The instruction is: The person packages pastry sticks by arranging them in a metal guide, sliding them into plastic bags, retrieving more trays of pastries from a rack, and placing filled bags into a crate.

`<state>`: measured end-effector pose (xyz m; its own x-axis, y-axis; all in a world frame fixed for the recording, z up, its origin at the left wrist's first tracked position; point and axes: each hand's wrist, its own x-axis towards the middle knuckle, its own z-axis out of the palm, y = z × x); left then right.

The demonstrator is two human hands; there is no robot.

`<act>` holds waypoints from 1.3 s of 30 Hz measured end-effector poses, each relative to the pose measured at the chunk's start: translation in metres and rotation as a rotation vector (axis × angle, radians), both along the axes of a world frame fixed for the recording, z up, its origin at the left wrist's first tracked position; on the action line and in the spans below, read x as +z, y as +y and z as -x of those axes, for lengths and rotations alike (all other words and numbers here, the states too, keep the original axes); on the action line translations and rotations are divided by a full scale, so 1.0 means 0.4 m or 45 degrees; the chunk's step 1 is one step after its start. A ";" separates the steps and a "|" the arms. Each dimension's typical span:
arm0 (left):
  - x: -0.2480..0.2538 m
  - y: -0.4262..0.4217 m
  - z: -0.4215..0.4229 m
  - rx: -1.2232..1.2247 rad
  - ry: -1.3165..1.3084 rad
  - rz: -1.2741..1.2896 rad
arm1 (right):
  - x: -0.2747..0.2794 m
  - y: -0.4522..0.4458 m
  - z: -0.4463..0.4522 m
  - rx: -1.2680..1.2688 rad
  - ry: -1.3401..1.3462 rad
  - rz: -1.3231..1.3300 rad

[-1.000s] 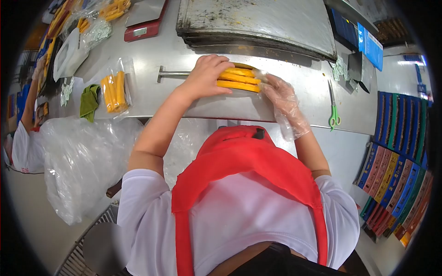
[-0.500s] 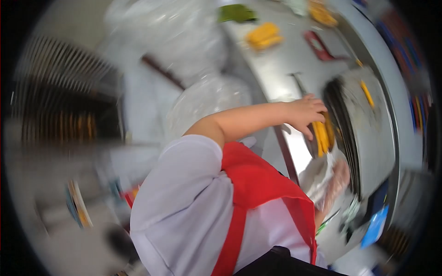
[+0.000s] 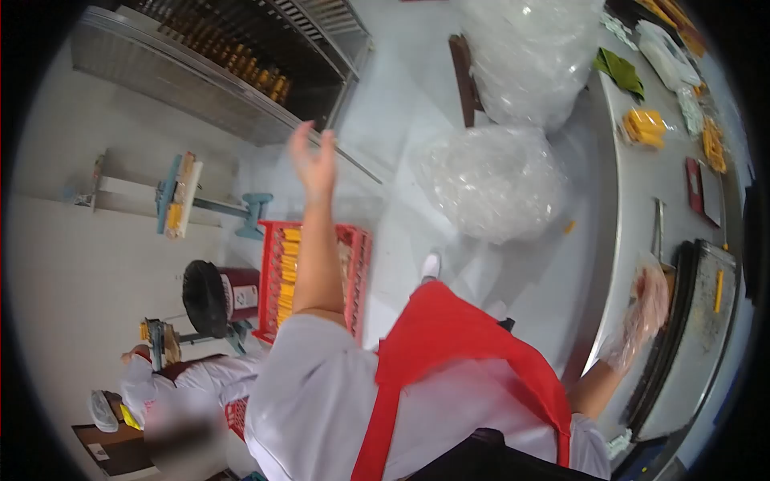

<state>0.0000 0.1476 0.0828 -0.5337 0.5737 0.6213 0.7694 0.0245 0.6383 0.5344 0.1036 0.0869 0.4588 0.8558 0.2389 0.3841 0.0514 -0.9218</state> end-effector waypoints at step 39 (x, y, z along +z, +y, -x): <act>0.391 -0.009 0.789 -0.029 -0.219 -0.543 | -0.314 0.967 1.851 1.665 0.429 1.048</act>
